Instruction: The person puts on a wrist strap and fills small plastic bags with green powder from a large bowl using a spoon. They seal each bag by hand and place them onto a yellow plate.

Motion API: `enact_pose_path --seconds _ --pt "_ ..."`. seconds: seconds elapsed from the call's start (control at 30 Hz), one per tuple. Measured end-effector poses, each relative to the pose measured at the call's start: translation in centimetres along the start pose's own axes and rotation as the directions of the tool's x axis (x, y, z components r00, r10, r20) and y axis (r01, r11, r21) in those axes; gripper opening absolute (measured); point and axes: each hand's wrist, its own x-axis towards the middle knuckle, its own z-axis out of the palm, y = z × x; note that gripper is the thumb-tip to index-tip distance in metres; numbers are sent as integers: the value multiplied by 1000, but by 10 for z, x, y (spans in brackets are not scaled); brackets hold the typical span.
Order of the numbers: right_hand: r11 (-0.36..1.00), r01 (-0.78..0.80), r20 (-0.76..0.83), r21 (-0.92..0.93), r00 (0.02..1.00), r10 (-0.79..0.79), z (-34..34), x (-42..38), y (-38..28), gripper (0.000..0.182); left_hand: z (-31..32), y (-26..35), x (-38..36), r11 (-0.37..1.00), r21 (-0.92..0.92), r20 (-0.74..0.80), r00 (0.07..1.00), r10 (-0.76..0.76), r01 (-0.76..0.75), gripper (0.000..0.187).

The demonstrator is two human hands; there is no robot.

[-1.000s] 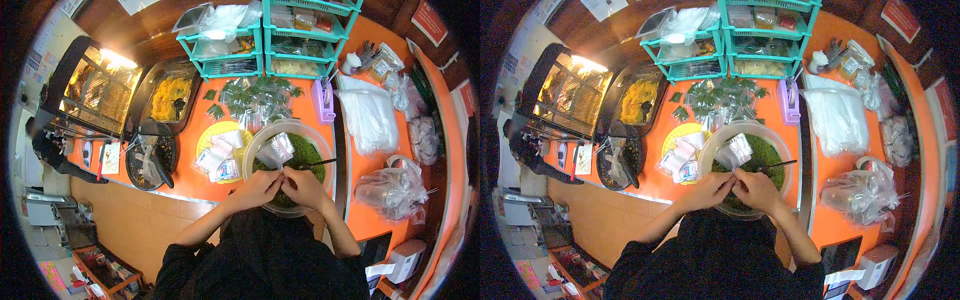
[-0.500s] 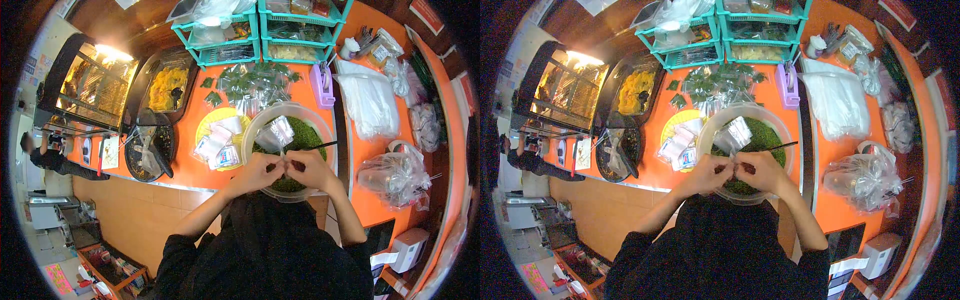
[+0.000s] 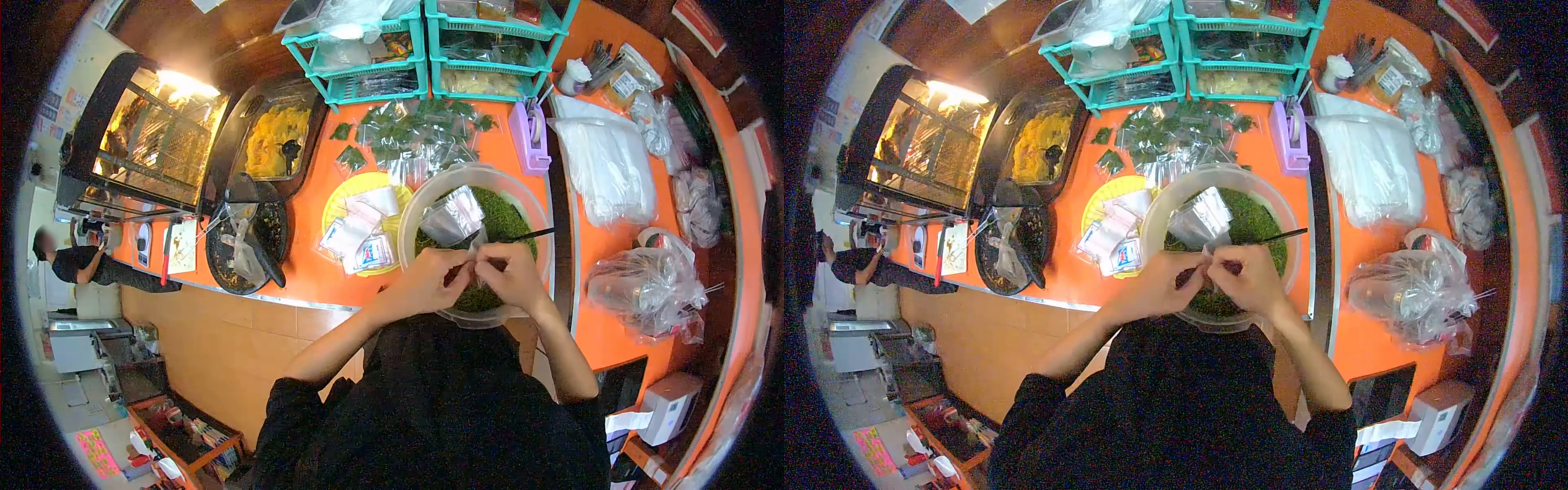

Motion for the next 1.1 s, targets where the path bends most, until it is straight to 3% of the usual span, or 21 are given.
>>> enact_pose_path --seconds 0.03,0.1,0.13,0.2,0.27,0.3,0.37,0.4,0.47,0.5,0.57,0.6,0.67,0.7,0.77,0.83,0.9,0.97,1.03,1.07,1.1 --pt "1000 -5 0 4 1000 5 3 1 0 21 2 2 -1 998 2 -7 998 -58 58 11" --pt "979 83 -177 -186 977 -116 8 3 -2 32 4 3 -4 993 4 -16 993 -118 118 13" --pt "930 21 -269 -366 955 -127 2 4 15 25 2 1 -4 977 69 -24 980 -200 201 17" --pt "903 51 -239 -427 957 -167 3 4 12 22 1 -5 -3 951 130 -41 959 -279 282 20" --pt "866 48 -158 -498 977 -145 3 0 5 14 0 -9 -3 839 423 -42 932 -360 343 23" --pt "866 43 -167 -498 975 -144 4 1 0 14 0 -3 -1 840 426 -35 934 -356 336 23" --pt "847 3 -307 -531 932 -195 7 5 -7 11 1 11 5 747 488 -293 891 -348 452 42" --pt "847 -2 -313 -531 929 -195 5 6 -6 11 0 10 7 748 491 -288 894 -344 446 42" --pt "945 157 -290 -289 926 -242 0 11 -3 10 -6 5 11 979 187 -184 982 -47 82 61" --pt "945 155 -294 -288 925 -242 -1 11 -5 10 -8 -1 11 979 187 -181 983 -45 80 61" --pt "954 179 -351 -239 901 -257 -4 9 -11 10 -10 -15 9 994 -89 20 998 -57 58 75" --pt "955 175 -357 -241 899 -254 -4 8 -11 10 -10 -18 9 994 -91 26 998 -53 55 75" --pt "941 142 -406 -307 875 -264 -5 5 -11 9 -7 -17 10 969 193 -139 982 -128 153 86" --pt "941 133 -407 -311 876 -258 -4 3 -13 9 -3 -13 11 971 185 -134 983 -128 152 86" --pt "951 21 -403 -308 903 -150 2 1 -19 8 6 4 17 796 605 -190 973 130 12 92" --pt "923 61 -412 -380 882 -228 5 3 -12 8 18 4 20 822 570 -235 955 179 -14 82" --pt "929 149 -435 -339 851 -295 0 7 -12 6 27 -12 21 956 292 -401 907 128 -6 66" --pt "935 16 -415 -354 894 -172 -25 4 -9 9 22 -11 18 974 214 -469 883 33 77 52" --pt "471 152 -74 -869 902 -426 -55 1 5 12 5 -7 16 950 218 -436 893 -109 222 53" --pt "492 114 -43 -863 954 -296 -59 -1 14 13 1 -11 15 951 203 -433 892 -126 233 57" --pt "490 110 -45 -865 955 -293 -63 -3 21 13 -2 -11 15 953 200 -431 894 -126 230 57"
